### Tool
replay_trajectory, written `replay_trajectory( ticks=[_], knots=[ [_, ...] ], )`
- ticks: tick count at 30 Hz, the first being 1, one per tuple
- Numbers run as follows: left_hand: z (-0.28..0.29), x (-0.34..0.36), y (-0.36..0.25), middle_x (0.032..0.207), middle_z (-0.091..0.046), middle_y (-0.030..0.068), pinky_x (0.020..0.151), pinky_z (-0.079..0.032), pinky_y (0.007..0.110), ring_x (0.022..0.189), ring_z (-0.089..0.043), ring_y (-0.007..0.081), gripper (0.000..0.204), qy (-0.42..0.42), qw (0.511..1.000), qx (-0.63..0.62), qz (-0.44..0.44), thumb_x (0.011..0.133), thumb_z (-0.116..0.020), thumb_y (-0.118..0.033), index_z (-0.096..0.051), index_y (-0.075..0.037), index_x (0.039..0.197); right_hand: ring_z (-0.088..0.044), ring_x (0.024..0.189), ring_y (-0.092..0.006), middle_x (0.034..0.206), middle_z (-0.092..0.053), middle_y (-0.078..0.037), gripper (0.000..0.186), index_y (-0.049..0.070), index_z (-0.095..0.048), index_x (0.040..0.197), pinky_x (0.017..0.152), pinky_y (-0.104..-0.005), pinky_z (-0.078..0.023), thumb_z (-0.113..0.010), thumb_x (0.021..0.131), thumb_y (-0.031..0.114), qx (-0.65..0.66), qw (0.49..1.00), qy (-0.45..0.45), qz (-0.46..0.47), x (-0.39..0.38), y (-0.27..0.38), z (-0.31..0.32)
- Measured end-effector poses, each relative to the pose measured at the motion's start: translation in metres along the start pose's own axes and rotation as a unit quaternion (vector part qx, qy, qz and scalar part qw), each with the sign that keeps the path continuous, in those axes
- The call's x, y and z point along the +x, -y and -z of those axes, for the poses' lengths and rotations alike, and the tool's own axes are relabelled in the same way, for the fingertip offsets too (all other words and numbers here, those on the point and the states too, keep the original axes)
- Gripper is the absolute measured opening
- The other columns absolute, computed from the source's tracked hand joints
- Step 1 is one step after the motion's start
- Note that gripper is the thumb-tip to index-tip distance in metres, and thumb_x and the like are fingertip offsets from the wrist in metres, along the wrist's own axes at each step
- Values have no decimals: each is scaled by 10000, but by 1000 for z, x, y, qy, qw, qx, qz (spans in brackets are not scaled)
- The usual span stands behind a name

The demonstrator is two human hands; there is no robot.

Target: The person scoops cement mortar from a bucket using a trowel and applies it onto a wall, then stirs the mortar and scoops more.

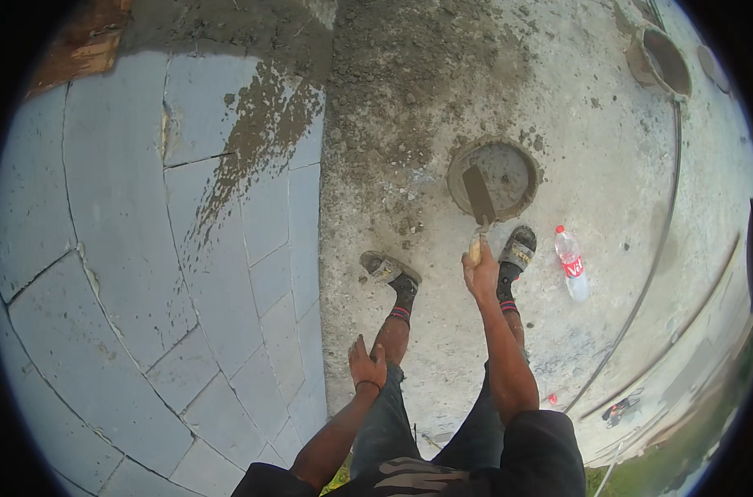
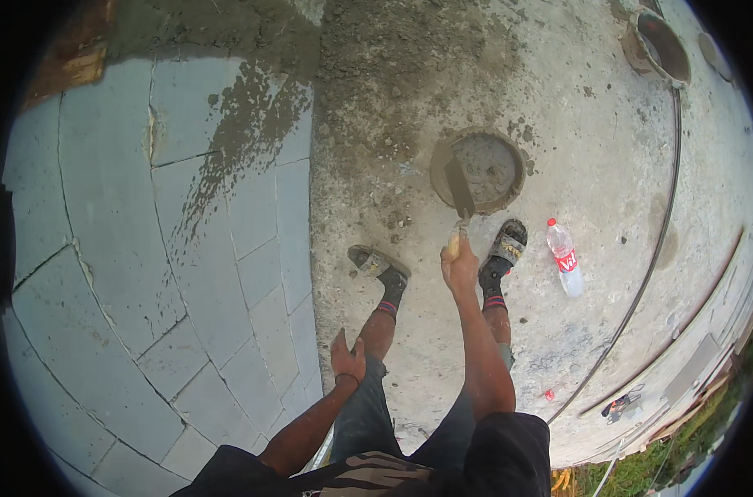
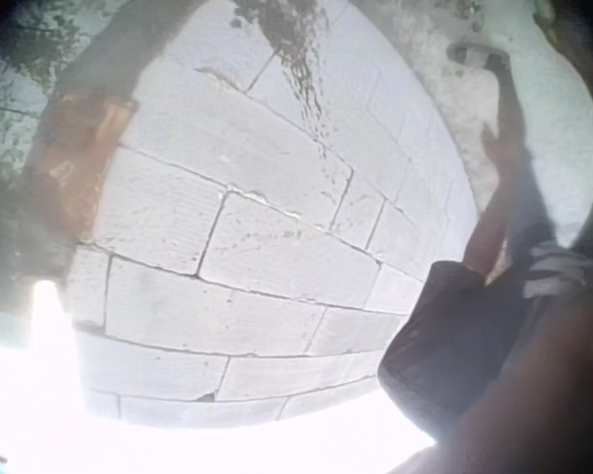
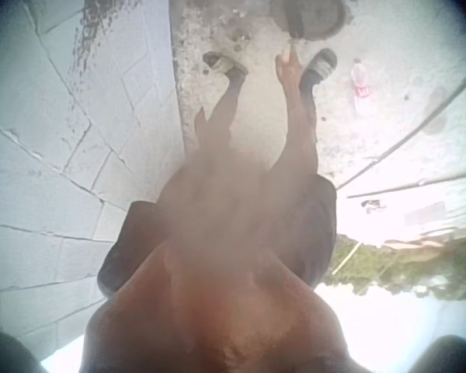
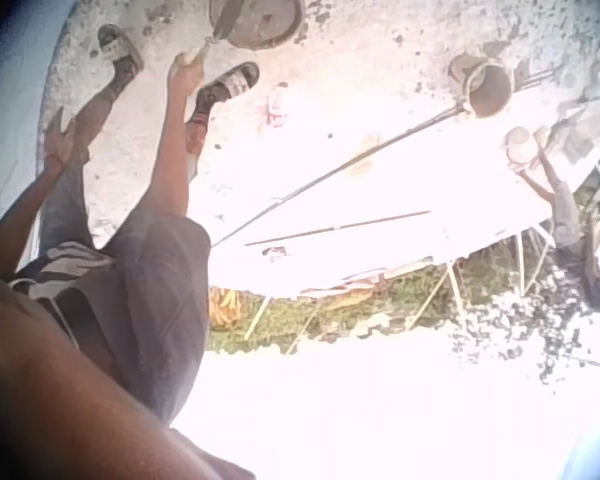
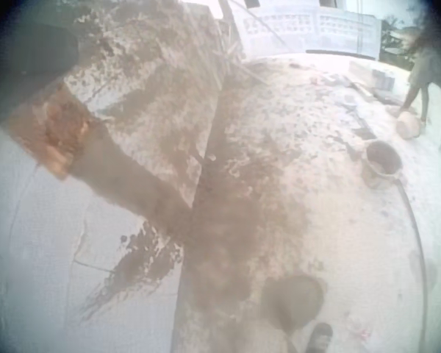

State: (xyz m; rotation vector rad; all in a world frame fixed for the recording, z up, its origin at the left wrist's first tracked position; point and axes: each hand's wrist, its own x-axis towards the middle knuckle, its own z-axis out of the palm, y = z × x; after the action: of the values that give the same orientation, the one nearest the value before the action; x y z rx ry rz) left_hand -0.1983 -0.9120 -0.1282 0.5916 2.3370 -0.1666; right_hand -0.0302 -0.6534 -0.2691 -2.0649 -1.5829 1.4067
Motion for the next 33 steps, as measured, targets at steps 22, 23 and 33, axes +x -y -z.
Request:
replay_trajectory(
  ticks=[22,23,33],
  knots=[
    [4,8,-33,1368,-457,306,1096,-325,499,1285,-420,451,646,-21,995,88,-48,945,-509,-397,-359,-6,1436,-437,429,-83,644,-489,5,573,152,-492,1372,396,-246,-373,-670,830,100,577,749,263,-193,45,-79,77],
    [4,13,-35,1368,-457,306,1096,-325,499,1285,-420,451,646,-25,995,84,-52,945,-509,-397,-359,-6,1436,-432,425,-82,639,-486,4,584,152,-488,1379,395,-244,-374,-671,828,99,568,759,258,-187,41,-68,89],
    [11,14,-23,1408,-412,311,1105,-300,536,1328,-368,478,694,-28,997,71,-29,924,-505,-458,-356,-33,1452,-472,469,-82,660,-504,-24,654,56,-382,1450,418,-221,-404,-653,855,83,507,847,-157,9,-12,107,226]
  ],
)
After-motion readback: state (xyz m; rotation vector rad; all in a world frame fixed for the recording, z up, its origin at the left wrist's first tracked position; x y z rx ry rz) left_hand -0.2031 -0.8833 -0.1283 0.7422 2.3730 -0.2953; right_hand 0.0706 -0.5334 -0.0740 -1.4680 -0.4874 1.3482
